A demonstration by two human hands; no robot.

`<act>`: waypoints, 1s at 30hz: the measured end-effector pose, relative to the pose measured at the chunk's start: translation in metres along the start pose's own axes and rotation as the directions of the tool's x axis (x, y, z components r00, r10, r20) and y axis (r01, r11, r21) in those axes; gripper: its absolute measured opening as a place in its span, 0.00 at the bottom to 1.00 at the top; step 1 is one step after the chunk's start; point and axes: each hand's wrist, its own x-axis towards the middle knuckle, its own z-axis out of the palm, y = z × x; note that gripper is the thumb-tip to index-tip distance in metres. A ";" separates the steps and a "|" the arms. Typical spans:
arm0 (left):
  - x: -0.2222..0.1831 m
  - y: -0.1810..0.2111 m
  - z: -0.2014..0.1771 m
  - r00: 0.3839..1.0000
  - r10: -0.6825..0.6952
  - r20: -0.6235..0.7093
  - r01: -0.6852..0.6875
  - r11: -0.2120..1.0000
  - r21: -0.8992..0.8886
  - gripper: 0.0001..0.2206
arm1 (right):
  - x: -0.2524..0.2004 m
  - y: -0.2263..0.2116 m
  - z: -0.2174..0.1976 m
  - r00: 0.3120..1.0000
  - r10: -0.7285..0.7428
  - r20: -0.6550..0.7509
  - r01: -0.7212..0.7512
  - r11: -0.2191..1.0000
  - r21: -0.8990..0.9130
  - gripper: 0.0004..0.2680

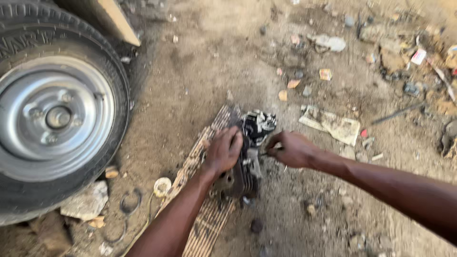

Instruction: The person disassembles and reassembles a small engine cylinder head on the ground, using a wrench to loosen and tighten components and then fitting the pieces together by hand.

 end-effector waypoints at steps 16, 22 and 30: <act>-0.003 0.028 -0.016 0.987 -0.156 0.049 0.156 0.988 -0.005 0.15 | -0.033 -0.092 -0.003 0.993 0.111 -0.024 -0.114 0.965 -0.236 0.10; -0.007 0.035 0.000 0.981 -0.181 0.075 0.162 0.965 0.208 0.15 | -0.003 0.010 0.029 0.977 0.060 -0.204 -0.124 0.939 -0.321 0.10; 0.007 0.009 -0.001 0.994 -0.107 0.025 0.107 0.994 0.006 0.23 | 0.024 -0.012 -0.009 0.976 0.216 0.002 -0.211 0.953 -0.219 0.12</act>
